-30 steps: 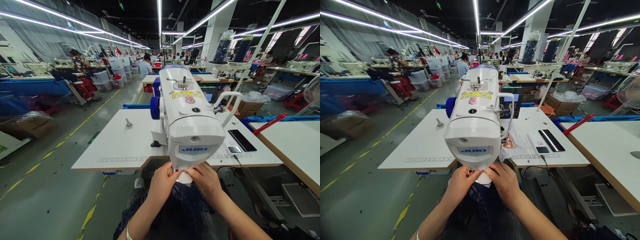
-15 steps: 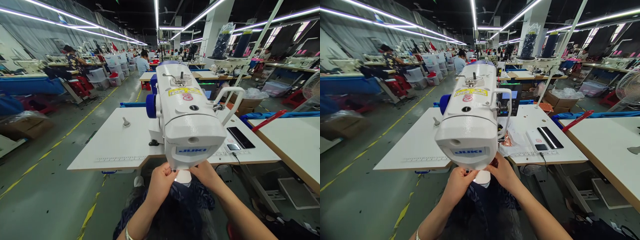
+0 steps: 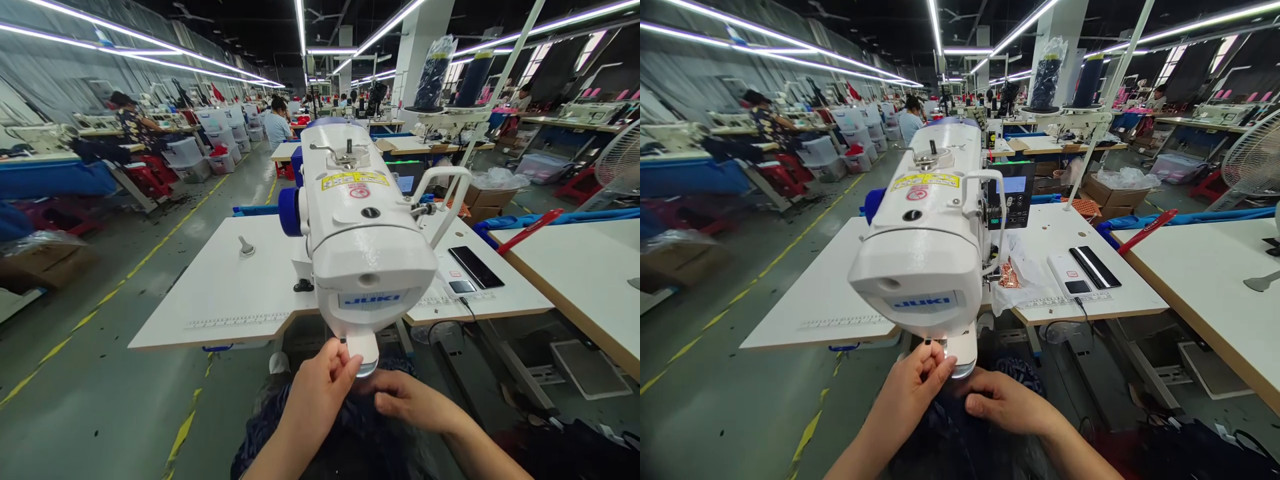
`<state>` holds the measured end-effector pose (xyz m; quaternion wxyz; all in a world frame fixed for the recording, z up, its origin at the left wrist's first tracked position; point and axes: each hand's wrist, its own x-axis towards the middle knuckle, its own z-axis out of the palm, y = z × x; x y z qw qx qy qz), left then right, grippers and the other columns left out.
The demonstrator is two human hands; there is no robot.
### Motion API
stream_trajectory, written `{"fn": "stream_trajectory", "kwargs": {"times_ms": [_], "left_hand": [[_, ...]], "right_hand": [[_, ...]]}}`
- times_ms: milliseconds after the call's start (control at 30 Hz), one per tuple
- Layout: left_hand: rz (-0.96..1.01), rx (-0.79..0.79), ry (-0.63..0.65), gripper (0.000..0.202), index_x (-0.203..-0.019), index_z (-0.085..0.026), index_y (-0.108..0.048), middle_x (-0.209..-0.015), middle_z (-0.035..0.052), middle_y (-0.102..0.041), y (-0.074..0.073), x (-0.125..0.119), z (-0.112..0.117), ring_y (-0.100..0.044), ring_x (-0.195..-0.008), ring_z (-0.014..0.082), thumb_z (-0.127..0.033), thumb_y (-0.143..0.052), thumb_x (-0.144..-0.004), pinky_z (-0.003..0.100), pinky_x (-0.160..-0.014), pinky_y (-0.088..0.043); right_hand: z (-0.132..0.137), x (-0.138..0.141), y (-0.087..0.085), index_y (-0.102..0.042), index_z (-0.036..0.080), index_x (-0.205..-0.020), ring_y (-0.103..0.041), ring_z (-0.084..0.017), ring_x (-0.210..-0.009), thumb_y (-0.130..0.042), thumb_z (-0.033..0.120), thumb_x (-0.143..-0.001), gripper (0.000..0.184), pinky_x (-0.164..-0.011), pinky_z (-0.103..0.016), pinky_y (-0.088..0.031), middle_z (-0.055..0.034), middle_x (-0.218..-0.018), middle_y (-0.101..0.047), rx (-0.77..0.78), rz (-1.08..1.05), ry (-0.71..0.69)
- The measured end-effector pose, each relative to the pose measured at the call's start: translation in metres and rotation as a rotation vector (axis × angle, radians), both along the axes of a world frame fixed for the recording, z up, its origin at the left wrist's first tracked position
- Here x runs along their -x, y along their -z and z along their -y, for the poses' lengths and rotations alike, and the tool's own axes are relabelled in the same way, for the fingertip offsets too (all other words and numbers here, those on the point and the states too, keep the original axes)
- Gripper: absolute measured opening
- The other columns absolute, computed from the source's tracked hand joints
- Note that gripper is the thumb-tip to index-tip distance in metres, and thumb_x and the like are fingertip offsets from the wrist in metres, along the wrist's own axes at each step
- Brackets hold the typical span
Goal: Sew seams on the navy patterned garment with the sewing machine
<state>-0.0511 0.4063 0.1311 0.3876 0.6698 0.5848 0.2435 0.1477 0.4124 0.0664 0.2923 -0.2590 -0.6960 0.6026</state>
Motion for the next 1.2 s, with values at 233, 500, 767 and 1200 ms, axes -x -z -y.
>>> {"fn": "stream_trajectory", "kwargs": {"times_ms": [233, 500, 767, 1200], "left_hand": [[-0.047, 0.083, 0.233, 0.038, -0.074, -0.018, -0.057, -0.064, -0.0052, -0.047, -0.015, 0.020, -0.010, -0.040, -0.062, 0.0113, -0.055, -0.057, -0.082, 0.021, -0.055, -0.028], [-0.084, 0.040, 0.179, 0.038, -0.074, -0.017, -0.058, -0.067, -0.0011, -0.056, -0.012, 0.026, -0.048, -0.049, -0.065, 0.0155, -0.052, -0.050, -0.084, 0.023, -0.057, -0.034], [0.057, 0.011, 0.197, 0.028, -0.091, -0.017, -0.069, -0.087, 0.0029, -0.071, -0.020, 0.018, -0.053, -0.062, -0.090, 0.0243, -0.038, -0.053, -0.081, 0.028, -0.079, -0.047], [0.113, 0.006, 0.289, 0.028, -0.103, -0.019, -0.070, -0.108, 0.0032, -0.071, -0.015, 0.024, -0.060, -0.061, -0.103, 0.0246, -0.026, -0.051, -0.085, 0.033, -0.098, -0.042]], "right_hand": [[-0.015, -0.010, -0.022, -0.049, 0.018, -0.065, -0.039, -0.012, -0.061, -0.055, 0.049, -0.089, 0.040, -0.057, -0.024, -0.028, 0.0036, -0.064, -0.043, -0.080, 0.161, 0.340], [-0.041, 0.001, -0.012, -0.057, 0.021, -0.073, -0.046, -0.018, -0.067, -0.050, 0.056, -0.088, 0.039, -0.064, -0.028, -0.038, 0.0010, -0.066, -0.049, -0.010, 0.019, 0.501], [-0.037, 0.008, 0.003, -0.057, 0.023, -0.074, -0.047, -0.017, -0.066, -0.053, 0.046, -0.087, 0.027, -0.076, -0.031, -0.042, 0.0023, -0.066, -0.049, 0.172, -0.118, 0.528], [-0.037, 0.008, 0.014, -0.054, 0.021, -0.076, -0.043, -0.016, -0.070, -0.047, 0.035, -0.092, 0.023, -0.074, -0.027, -0.040, 0.0015, -0.074, -0.049, 0.053, -0.135, 0.596]]}}
